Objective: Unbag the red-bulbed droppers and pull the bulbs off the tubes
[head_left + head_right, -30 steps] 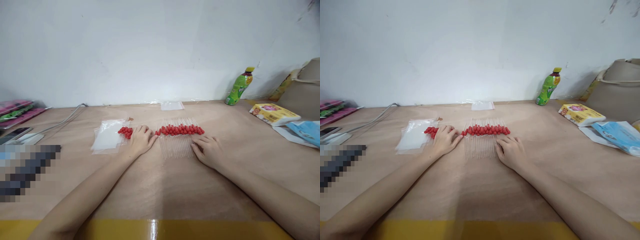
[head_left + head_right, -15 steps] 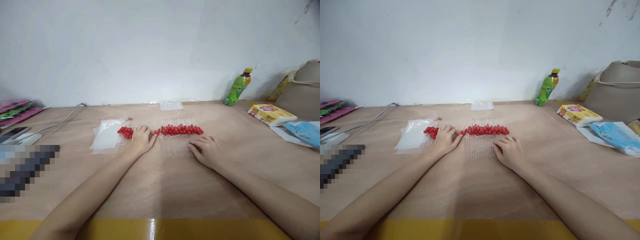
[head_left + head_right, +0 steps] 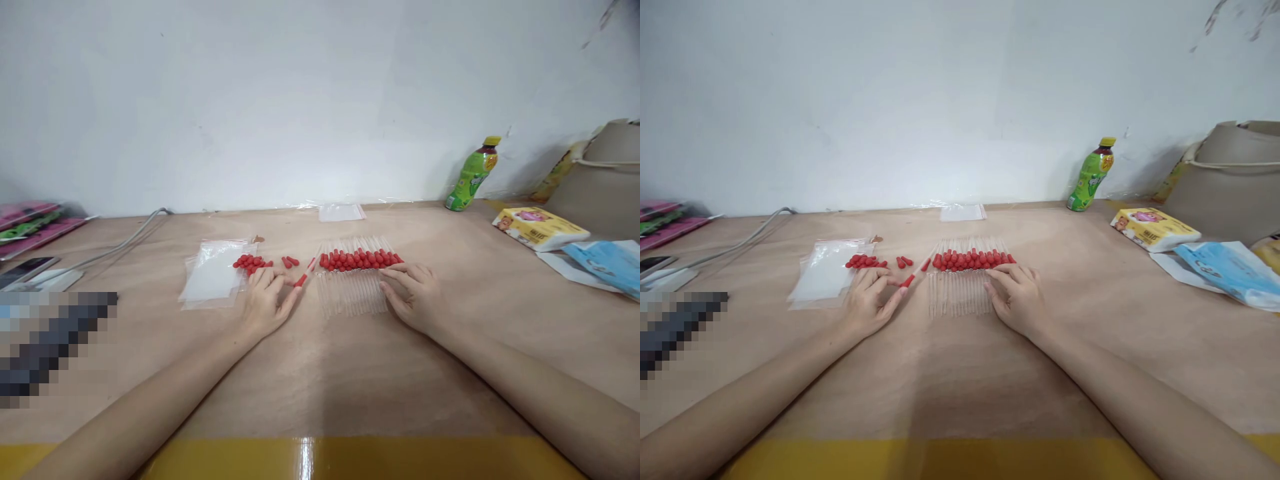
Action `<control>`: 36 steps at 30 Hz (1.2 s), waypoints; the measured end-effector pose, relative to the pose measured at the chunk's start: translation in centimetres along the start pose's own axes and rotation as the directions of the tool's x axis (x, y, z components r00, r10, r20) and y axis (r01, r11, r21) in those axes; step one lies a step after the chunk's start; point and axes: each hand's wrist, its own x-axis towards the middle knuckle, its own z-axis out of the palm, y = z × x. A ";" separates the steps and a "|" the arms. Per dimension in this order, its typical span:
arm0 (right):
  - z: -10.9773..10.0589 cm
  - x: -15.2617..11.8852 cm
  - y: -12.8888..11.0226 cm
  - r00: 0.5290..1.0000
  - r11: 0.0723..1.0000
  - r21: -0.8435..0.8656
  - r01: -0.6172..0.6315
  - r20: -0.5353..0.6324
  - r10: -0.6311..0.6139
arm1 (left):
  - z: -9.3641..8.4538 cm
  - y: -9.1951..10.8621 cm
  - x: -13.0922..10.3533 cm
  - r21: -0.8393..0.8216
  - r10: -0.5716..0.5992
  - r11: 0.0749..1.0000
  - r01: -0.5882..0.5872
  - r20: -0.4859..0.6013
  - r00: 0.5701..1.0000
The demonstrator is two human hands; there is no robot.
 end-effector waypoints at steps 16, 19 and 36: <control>0.8 0.6 -3.2 0.921 0.930 0.141 0.339 0.154 -0.359 | 0.2 2.2 -0.8 -0.293 0.274 0.923 -0.249 0.045 0.961; 1.0 0.6 -3.6 0.922 0.926 0.167 0.338 0.138 -0.362 | 0.2 2.7 -0.4 -0.301 0.295 0.918 -0.259 0.082 0.952; 2.0 0.2 -4.8 0.881 0.844 0.350 0.406 0.094 -0.463 | 0.7 4.1 -0.3 -0.283 0.399 0.893 -0.351 0.135 0.907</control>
